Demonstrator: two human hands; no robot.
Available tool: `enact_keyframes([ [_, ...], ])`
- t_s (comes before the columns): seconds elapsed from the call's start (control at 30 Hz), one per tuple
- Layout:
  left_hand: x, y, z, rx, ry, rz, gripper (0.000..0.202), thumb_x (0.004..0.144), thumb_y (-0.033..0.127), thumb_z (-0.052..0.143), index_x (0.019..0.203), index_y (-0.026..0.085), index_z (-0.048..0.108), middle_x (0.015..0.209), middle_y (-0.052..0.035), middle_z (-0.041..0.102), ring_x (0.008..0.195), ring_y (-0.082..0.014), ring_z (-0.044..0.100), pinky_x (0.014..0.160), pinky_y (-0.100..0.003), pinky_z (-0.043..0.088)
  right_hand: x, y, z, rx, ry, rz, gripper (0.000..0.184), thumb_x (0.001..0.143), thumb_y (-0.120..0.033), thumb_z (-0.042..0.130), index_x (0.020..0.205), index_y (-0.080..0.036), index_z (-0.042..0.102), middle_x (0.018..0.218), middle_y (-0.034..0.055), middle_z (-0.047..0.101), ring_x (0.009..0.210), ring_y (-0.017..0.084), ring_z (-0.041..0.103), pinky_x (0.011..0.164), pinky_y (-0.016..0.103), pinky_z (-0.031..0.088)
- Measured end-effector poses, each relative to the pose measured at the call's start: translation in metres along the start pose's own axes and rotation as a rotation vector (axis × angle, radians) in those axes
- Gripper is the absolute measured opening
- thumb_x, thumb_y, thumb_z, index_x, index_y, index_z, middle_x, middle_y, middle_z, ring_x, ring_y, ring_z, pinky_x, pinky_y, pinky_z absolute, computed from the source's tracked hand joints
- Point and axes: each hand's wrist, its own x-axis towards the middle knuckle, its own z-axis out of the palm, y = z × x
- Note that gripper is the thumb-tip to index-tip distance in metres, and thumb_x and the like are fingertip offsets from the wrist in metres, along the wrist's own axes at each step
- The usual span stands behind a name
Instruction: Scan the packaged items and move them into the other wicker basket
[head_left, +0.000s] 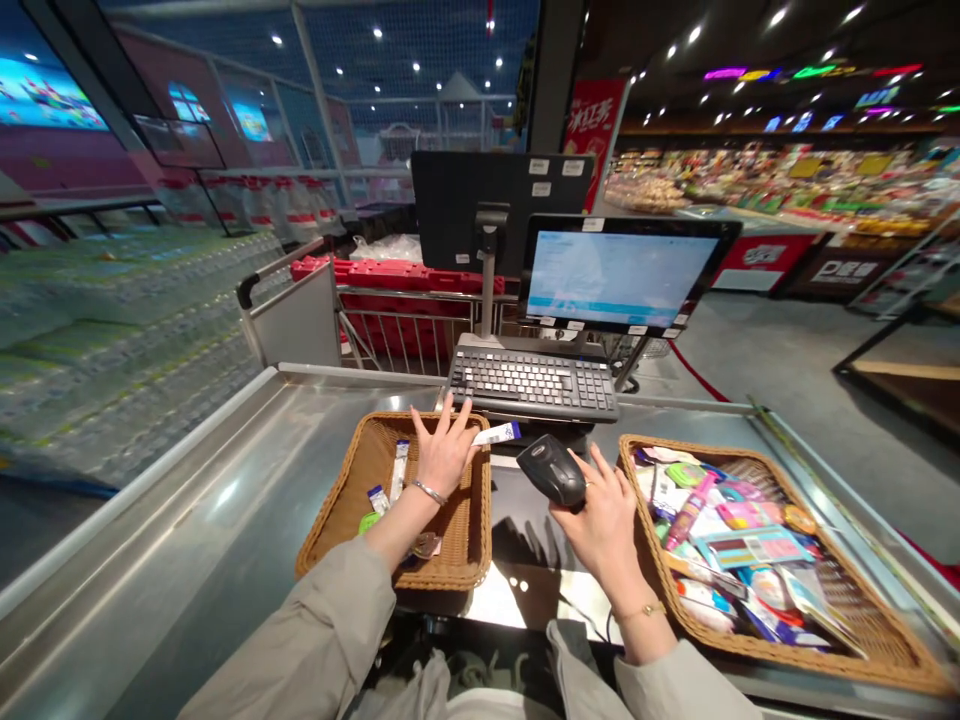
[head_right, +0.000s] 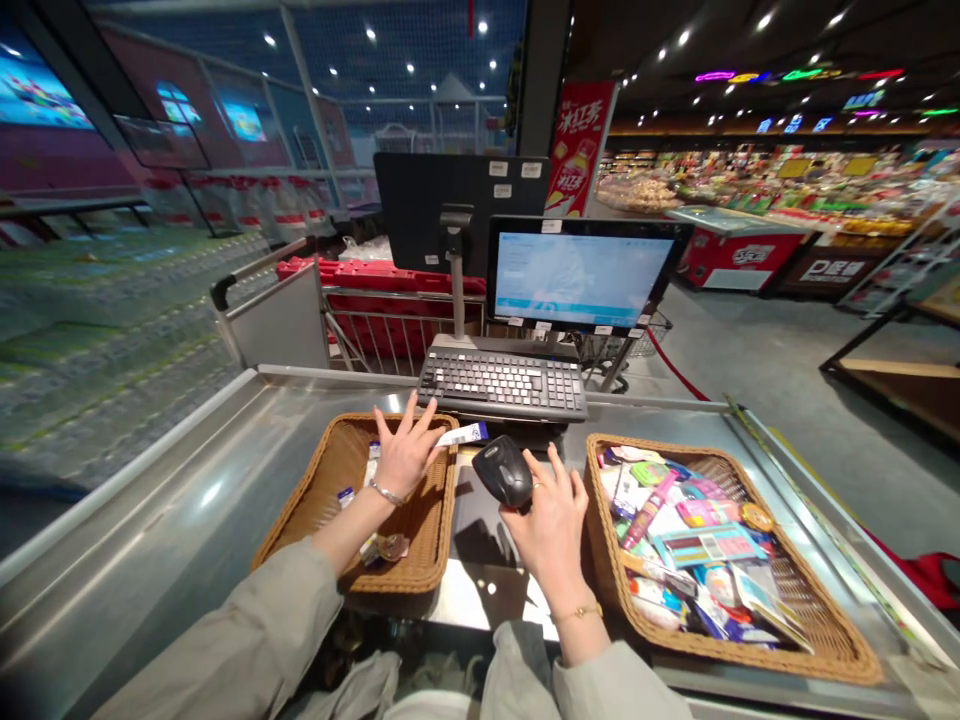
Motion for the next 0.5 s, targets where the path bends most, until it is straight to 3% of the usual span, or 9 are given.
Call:
enact_keyframes([
  [0.5,0.032,0.051,-0.001,-0.112,0.066,0.151,0.019,0.088,0.033,0.06,0.104,0.026,0.069,0.148,-0.0058,0.044,0.143,-0.0375,0.025,0.107,-0.079,-0.005,-0.018,0.015,-0.034,-0.125,0.052,0.055,0.027,0.072,-0.02,0.06,0.097,-0.022,0.068,0.128,0.0055,0.063,0.138,0.031,0.035,0.111,0.054,0.018],
])
